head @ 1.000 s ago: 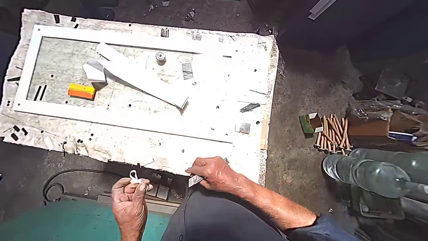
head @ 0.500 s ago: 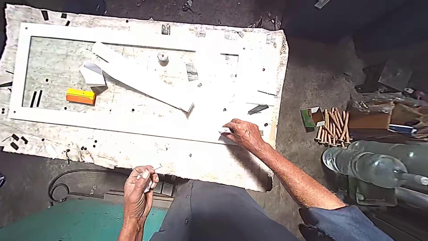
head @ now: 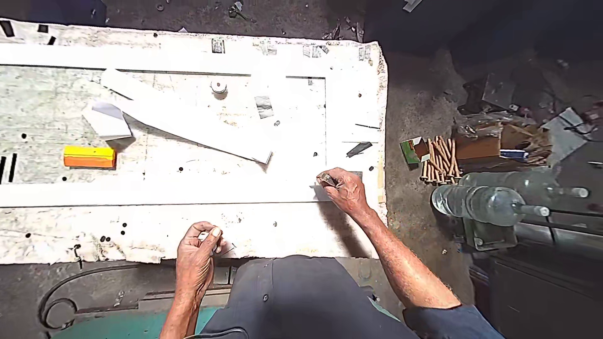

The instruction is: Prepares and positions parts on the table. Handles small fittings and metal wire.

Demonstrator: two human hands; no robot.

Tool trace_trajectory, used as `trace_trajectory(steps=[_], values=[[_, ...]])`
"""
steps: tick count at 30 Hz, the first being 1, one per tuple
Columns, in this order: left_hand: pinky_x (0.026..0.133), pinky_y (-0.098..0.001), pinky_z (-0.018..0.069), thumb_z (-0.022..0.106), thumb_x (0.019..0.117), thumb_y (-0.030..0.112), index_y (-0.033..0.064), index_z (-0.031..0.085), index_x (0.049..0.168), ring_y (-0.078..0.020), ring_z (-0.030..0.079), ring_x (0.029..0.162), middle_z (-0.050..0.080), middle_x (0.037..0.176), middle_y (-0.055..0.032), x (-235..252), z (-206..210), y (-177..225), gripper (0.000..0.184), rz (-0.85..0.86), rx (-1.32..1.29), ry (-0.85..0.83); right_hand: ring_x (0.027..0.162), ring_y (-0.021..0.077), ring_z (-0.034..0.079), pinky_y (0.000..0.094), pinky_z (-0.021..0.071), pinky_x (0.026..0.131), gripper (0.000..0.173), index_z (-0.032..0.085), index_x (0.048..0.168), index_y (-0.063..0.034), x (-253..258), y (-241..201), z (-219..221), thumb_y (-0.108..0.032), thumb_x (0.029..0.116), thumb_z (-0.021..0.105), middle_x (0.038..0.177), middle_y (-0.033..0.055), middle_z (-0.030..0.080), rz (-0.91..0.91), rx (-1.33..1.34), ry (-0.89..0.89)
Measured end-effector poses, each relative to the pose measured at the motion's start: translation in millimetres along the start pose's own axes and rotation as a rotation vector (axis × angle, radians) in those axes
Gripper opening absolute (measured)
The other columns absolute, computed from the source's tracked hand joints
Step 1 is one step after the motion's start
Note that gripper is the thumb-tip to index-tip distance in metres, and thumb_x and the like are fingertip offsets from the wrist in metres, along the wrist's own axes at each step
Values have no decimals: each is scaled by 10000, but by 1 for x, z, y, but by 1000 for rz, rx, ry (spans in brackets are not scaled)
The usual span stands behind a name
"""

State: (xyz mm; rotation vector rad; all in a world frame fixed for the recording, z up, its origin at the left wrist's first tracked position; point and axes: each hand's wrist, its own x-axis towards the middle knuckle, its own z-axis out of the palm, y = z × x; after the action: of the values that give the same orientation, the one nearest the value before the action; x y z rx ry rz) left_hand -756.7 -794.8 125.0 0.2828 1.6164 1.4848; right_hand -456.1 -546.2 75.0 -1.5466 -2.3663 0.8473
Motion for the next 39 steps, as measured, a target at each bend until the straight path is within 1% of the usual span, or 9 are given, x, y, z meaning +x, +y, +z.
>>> trace_trajectory(steps=[2, 6, 7, 11, 20, 26, 29, 35, 39], values=[[564, -237, 569, 651, 912, 41, 62, 647, 999, -119, 644, 605, 687, 813, -63, 13, -4, 5, 90, -9, 40, -46, 900, 284, 720, 573, 558, 771, 224, 781, 1047, -153, -3, -9, -6, -325, 941, 684, 972, 76, 750, 108, -63, -39], [570, -244, 570, 670, 906, 63, 61, 650, 989, -123, 640, 604, 683, 809, -55, 37, -16, 13, 86, 11, 84, -156, 847, 311, 681, 578, 513, 725, 595, 712, 939, -118, -2, -33, -7, -703, 880, 625, 846, 112, 692, 339, -213, -173], [569, -241, 567, 670, 908, 64, 61, 650, 988, -122, 639, 602, 683, 803, -55, 43, -20, 14, 83, 10, 92, -176, 849, 319, 680, 578, 512, 723, 607, 710, 926, -113, -1, -40, -3, -712, 872, 628, 839, 118, 690, 396, -240, -190], [562, -245, 566, 673, 900, 68, 59, 657, 978, -126, 636, 595, 682, 798, -58, 62, -40, 20, 81, -17, 111, -235, 914, 350, 692, 590, 517, 750, 361, 712, 926, -101, 0, -59, 8, -458, 936, 655, 900, 150, 707, 578, -277, -161], [548, -238, 554, 667, 904, 92, 59, 668, 1018, -127, 632, 598, 683, 818, -51, 98, -85, 39, 119, -4, 202, -313, 897, 294, 682, 561, 510, 781, 327, 722, 952, -118, -12, -76, 20, -431, 972, 629, 889, 102, 707, 651, -177, -30], [556, -266, 566, 696, 895, 122, 50, 676, 1016, -139, 649, 629, 699, 869, -44, 114, -97, 40, 142, 84, 357, -356, 842, 272, 680, 539, 516, 750, 337, 729, 967, -124, -27, -138, 35, -440, 976, 614, 861, 85, 704, 538, -120, -14], [661, -276, 593, 697, 903, 185, 75, 703, 1021, -122, 680, 761, 706, 939, -19, 123, -95, 36, 160, 204, 472, -424, 813, 219, 695, 501, 549, 723, 280, 751, 966, -143, -38, -186, 57, -398, 946, 636, 859, 44, 726, 378, 29, 8], [768, -249, 597, 699, 953, 225, 36, 626, 1364, -80, 685, 841, 735, 982, -20, 136, -89, 37, 459, 502, 519, -721, 773, 153, 693, 427, 553, 652, 124, 753, 938, -157, -52, -281, 88, -254, 888, 695, 836, 2, 726, 40, 312, -55], [831, -248, 598, 661, 979, 167, 86, 682, 1321, -87, 689, 919, 725, 1030, -36, 132, -102, 51, 352, 580, 447, -828, 792, 125, 699, 376, 569, 664, 107, 759, 960, -138, -57, -328, 88, -213, 910, 701, 860, 2, 736, -195, 480, -91]])
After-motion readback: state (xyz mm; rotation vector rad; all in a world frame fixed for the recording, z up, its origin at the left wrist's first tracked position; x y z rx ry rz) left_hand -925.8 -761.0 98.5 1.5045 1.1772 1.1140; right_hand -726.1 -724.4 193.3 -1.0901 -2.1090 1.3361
